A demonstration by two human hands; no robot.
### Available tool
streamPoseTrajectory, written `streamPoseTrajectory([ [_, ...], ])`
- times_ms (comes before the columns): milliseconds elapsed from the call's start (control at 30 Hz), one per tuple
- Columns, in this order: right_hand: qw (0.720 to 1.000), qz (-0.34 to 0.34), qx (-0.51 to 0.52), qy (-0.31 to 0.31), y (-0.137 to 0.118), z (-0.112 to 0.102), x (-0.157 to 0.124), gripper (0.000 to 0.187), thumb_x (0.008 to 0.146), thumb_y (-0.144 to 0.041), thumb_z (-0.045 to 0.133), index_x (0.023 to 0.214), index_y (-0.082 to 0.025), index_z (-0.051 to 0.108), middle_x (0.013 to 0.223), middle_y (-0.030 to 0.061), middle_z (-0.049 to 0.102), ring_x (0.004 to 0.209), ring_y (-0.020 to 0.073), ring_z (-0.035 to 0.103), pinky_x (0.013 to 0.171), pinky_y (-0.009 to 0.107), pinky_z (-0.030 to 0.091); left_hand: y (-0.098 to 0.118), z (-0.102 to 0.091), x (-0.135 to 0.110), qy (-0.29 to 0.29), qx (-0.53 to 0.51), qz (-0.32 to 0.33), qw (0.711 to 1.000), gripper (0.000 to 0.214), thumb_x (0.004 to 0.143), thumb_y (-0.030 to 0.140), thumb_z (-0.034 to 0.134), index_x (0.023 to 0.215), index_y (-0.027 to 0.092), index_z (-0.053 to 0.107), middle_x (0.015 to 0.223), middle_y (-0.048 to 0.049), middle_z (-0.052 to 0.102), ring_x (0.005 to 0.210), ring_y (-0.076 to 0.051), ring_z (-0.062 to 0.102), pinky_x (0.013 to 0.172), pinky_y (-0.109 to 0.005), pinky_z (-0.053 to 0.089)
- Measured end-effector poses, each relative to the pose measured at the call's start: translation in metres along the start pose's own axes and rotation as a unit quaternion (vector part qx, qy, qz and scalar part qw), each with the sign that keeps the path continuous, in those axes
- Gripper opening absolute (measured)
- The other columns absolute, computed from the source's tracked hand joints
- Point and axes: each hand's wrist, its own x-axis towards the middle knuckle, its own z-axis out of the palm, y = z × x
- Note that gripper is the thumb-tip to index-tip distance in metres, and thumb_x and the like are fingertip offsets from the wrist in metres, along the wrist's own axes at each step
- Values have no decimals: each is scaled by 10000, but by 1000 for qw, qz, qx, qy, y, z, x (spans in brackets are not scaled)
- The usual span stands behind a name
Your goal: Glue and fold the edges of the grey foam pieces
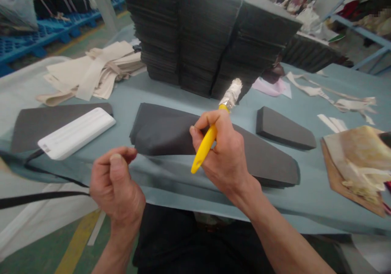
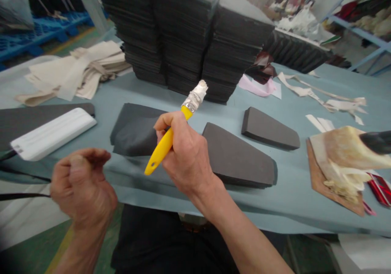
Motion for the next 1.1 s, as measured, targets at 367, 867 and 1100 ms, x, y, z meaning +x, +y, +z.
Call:
streamPoseTrajectory([
  [367, 998, 51, -19, 21, -20, -16, 6, 136, 964, -188, 657, 986, -265, 547, 805, -28, 512, 616, 119, 432, 543, 274, 416, 22, 24, -15, -72, -388, -514, 762, 549, 922, 702, 765, 1134, 195, 759, 1165, -96, 818, 1135, -218, 773, 972, -311, 672],
  [867, 991, 85, -103, -19, -7, -97, -26, 181, 921, -197, 725, 963, -271, 565, 715, -66, 505, 532, 122, 371, 508, 304, 339, 11, 10, -1, -243, -204, -446, 837, 411, 734, 505, 957, 982, 213, 809, 993, -112, 849, 1216, -384, 786, 988, -488, 712],
  [1100, 984, 96, -147, -9, 2, -102, -28, 134, 887, -195, 670, 960, -255, 575, 800, -34, 568, 636, 128, 460, 582, 272, 394, 9, 20, -2, -247, -65, -271, 928, 644, 803, 579, 914, 1330, 244, 756, 997, -48, 831, 914, -261, 806, 854, -379, 714],
])
